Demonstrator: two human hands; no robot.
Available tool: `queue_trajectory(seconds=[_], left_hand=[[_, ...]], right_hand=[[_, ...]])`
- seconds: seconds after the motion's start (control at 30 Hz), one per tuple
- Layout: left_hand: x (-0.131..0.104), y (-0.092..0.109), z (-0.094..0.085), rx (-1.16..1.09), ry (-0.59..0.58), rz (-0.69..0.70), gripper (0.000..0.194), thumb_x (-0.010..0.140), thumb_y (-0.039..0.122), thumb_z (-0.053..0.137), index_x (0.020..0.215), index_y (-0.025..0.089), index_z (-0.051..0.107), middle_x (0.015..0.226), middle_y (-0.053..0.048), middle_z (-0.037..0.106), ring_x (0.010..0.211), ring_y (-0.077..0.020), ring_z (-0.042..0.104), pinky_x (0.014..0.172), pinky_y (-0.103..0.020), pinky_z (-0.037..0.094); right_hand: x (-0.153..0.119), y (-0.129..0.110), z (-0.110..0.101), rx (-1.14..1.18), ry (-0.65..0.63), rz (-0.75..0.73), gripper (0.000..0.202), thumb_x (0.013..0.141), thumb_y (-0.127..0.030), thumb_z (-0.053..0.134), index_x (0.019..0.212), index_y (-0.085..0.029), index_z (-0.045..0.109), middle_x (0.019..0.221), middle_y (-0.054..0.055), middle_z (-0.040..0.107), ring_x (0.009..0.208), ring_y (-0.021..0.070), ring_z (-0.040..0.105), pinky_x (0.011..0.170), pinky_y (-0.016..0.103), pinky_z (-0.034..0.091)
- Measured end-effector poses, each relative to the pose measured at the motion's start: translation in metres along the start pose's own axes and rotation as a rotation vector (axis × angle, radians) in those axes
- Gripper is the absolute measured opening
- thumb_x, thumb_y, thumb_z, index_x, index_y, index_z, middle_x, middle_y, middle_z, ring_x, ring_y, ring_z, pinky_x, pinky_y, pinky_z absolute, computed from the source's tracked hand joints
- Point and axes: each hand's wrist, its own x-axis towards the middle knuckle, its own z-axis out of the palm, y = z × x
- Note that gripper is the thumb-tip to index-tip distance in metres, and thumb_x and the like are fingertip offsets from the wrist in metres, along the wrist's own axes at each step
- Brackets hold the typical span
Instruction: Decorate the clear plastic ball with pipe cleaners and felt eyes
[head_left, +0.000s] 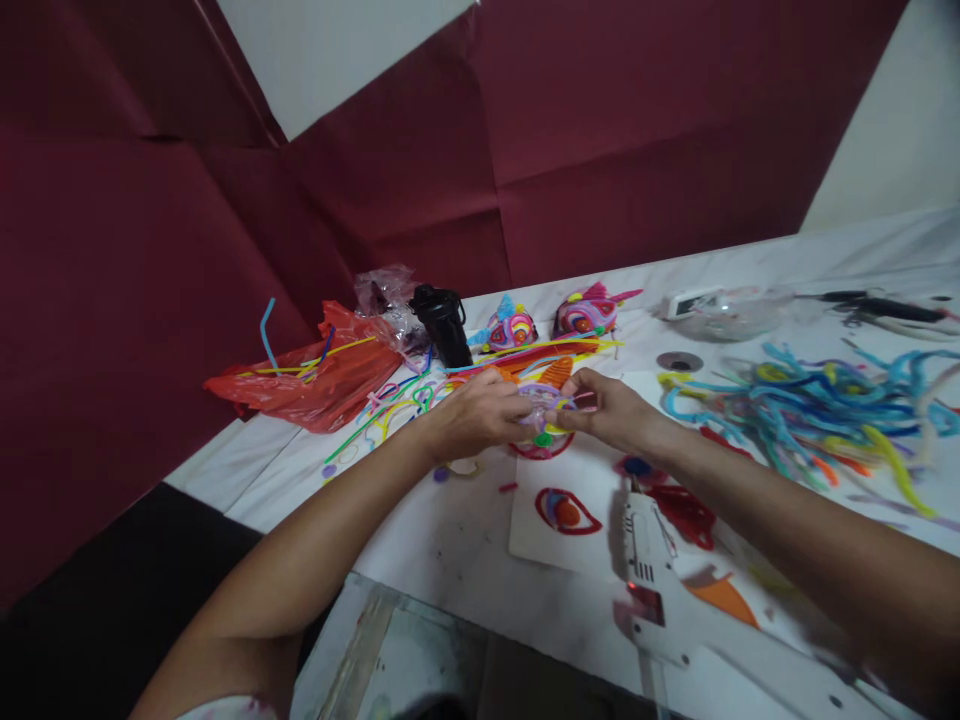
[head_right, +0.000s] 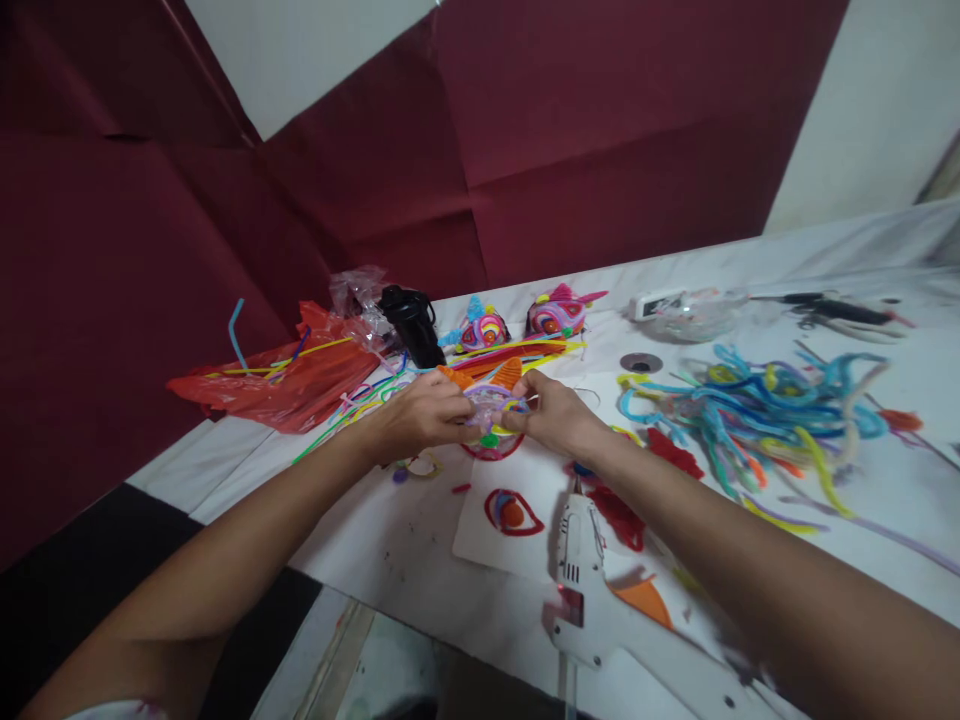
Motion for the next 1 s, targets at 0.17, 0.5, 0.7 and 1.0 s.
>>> queue_trajectory(seconds=[0.17, 0.5, 0.7, 1.0], left_hand=[[0.001, -0.006, 0.004, -0.056, 0.066, -0.001, 0.022, 0.099, 0.025, 0.050, 0.097, 0.029, 0.071, 0.089, -0.001, 0.070, 0.080, -0.0133, 0.057, 0.077, -0.033, 0.033], [-0.001, -0.011, 0.010, -0.051, 0.142, 0.032, 0.029, 0.100, 0.023, 0.046, 0.089, 0.027, 0.072, 0.085, -0.002, 0.070, 0.078, -0.0140, 0.057, 0.079, -0.032, 0.035], [0.001, -0.008, 0.006, -0.073, 0.127, 0.048, 0.027, 0.100, 0.022, 0.046, 0.089, 0.027, 0.070, 0.086, -0.001, 0.070, 0.076, -0.0123, 0.056, 0.078, -0.032, 0.035], [-0.004, -0.008, 0.022, -0.130, 0.185, -0.071, 0.026, 0.101, 0.025, 0.046, 0.096, 0.029, 0.071, 0.096, 0.001, 0.075, 0.086, -0.0129, 0.060, 0.090, -0.033, 0.032]], right_hand=[[0.000, 0.002, -0.002, 0.014, -0.001, -0.016, 0.042, 0.055, -0.046, 0.083, 0.079, -0.027, 0.054, 0.073, -0.003, 0.067, 0.071, 0.0200, 0.062, 0.063, 0.033, 0.050], [0.002, 0.002, -0.001, 0.030, -0.032, 0.008, 0.047, 0.054, -0.051, 0.081, 0.079, -0.027, 0.050, 0.071, -0.003, 0.064, 0.069, 0.0196, 0.062, 0.065, 0.034, 0.051], [0.000, 0.000, -0.002, 0.041, -0.036, 0.010, 0.046, 0.053, -0.049, 0.082, 0.077, -0.027, 0.050, 0.072, -0.004, 0.064, 0.070, 0.0189, 0.062, 0.065, 0.033, 0.051], [0.000, -0.001, -0.002, 0.031, -0.005, 0.049, 0.046, 0.049, -0.046, 0.083, 0.078, -0.026, 0.052, 0.071, -0.004, 0.062, 0.072, 0.0195, 0.061, 0.067, 0.034, 0.051]])
